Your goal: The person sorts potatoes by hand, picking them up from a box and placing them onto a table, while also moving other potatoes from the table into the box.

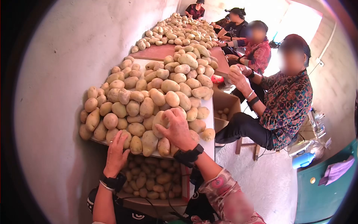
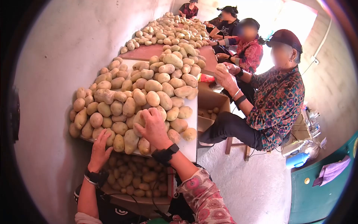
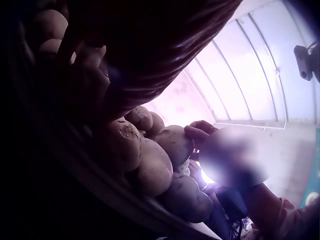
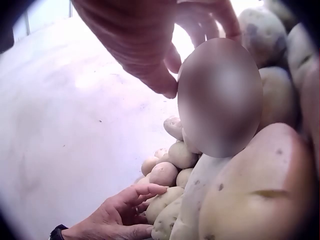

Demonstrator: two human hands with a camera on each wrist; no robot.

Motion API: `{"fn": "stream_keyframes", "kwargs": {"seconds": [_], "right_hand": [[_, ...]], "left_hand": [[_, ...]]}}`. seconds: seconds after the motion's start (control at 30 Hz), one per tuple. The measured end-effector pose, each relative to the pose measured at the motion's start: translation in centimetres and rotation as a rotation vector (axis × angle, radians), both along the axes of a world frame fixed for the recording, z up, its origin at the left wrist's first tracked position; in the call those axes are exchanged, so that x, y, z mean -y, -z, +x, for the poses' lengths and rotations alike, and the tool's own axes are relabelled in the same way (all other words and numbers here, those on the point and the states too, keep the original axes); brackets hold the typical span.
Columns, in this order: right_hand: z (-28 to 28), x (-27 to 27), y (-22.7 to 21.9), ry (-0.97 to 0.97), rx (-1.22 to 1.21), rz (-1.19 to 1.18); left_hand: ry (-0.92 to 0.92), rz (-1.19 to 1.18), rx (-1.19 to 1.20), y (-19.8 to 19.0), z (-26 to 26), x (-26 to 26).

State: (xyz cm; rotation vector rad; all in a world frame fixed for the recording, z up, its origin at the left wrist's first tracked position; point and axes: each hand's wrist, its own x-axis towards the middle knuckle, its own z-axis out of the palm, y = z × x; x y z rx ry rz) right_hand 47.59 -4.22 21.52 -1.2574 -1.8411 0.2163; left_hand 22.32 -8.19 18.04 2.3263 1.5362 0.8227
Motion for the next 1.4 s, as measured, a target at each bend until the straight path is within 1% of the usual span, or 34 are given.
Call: {"fn": "stream_keyframes", "kwargs": {"seconds": [0.07, 0.17, 0.23, 0.27, 0.37, 0.4, 0.47, 0.5, 0.53, 0.57, 0.6, 0.63, 0.67, 0.73, 0.8, 0.87, 1.0, 1.07, 1.13, 1.2, 1.23, 1.3, 1.33, 1.37, 1.4], "right_hand": [[0.1, 0.0, -0.4, 0.008, -0.029, -0.021], [0.8, 0.3, -0.5, -0.005, 0.003, 0.033], [1.2, 0.6, -0.5, 0.049, 0.216, 0.101], [1.6, 0.6, -0.3, 0.015, 0.193, 0.024], [2.2, 0.7, -0.2, 0.036, 0.239, 0.011], [2.5, 0.6, 0.4, 0.031, 0.2, 0.032], [3.3, 0.3, 0.4, 0.001, 0.222, 0.018], [3.6, 0.9, -0.3, 0.018, 0.245, -0.114], [3.7, 1.0, -1.1, 0.011, 0.272, -0.138], [3.9, 1.4, -1.3, -0.006, 0.281, -0.121], [3.8, 1.6, -1.7, -0.006, 0.297, -0.098], [3.5, 1.7, -1.9, 0.016, 0.325, -0.146], [3.3, 2.0, -2.0, -0.004, 0.352, -0.134], [3.0, 2.1, -1.7, -0.018, 0.384, -0.128], [2.9, 2.2, -1.1, -0.011, 0.471, -0.117], [2.9, 2.7, -1.2, -0.007, 0.49, -0.146], [2.8, 2.7, -1.0, 0.016, 0.558, -0.151], [2.5, 2.8, -1.3, 0.012, 0.53, -0.198], [2.5, 3.0, -1.7, 0.011, 0.519, -0.235], [2.5, 3.3, -1.7, 0.005, 0.372, -0.237], [2.2, 3.5, -1.8, -0.006, 0.374, -0.236], [1.7, 3.9, -2.2, -0.161, 0.167, -0.222], [1.1, 4.3, -2.4, -0.215, 0.126, -0.212], [0.6, 4.5, -2.3, -0.222, 0.125, -0.216], [0.2, 4.8, -2.1, -0.341, 0.09, -0.248]], "left_hand": [[0.002, 0.0, -0.008, -0.1, 0.1, -0.1], [0.008, 0.015, -0.034, 0.2, 0.8, -0.4], [-0.007, 0.033, -0.061, 0.4, 0.9, -0.6], [-0.01, 0.067, -0.092, 0.6, 1.0, -0.7], [-0.026, 0.102, -0.148, 1.0, 1.4, -0.6], [-0.032, 0.11, -0.178, 1.2, 1.4, -0.5], [0.007, 0.139, -0.152, 1.6, 1.0, -0.6], [0.028, 0.111, -0.114, 1.4, 0.9, -0.6], [0.039, 0.107, -0.123, 1.3, 0.7, -0.5], [0.005, 0.077, -0.148, 1.1, 0.7, -0.2], [0.013, 0.077, -0.097, 0.9, 0.8, -0.2], [0.028, 0.08, -0.038, 1.1, 0.5, -0.1], [0.016, 0.065, -0.049, 0.9, 0.3, 0.2], [0.003, -0.052, 0.006, 0.3, 0.2, 0.3], [0.002, -0.071, 0.013, 0.0, 0.2, 0.3], [0.0, -0.101, 0.006, 0.0, 0.0, 0.5], [-0.011, -0.052, 0.013, 0.1, -0.2, 0.8], [0.008, 0.104, 0.049, -0.2, -0.5, 0.6], [-0.019, 0.134, 0.057, -0.6, -0.9, 0.8], [-0.053, 0.159, 0.075, -0.5, -1.3, 1.1], [-0.056, 0.177, 0.087, -0.5, -1.6, 1.1], [-0.065, 0.195, 0.093, -0.5, -2.2, 0.9], [-0.075, 0.218, 0.105, -0.4, -2.3, 0.8], [-0.086, 0.237, 0.115, -0.2, -2.4, 0.9], [-0.09, 0.23, 0.112, -0.2, -2.6, 0.9]]}}
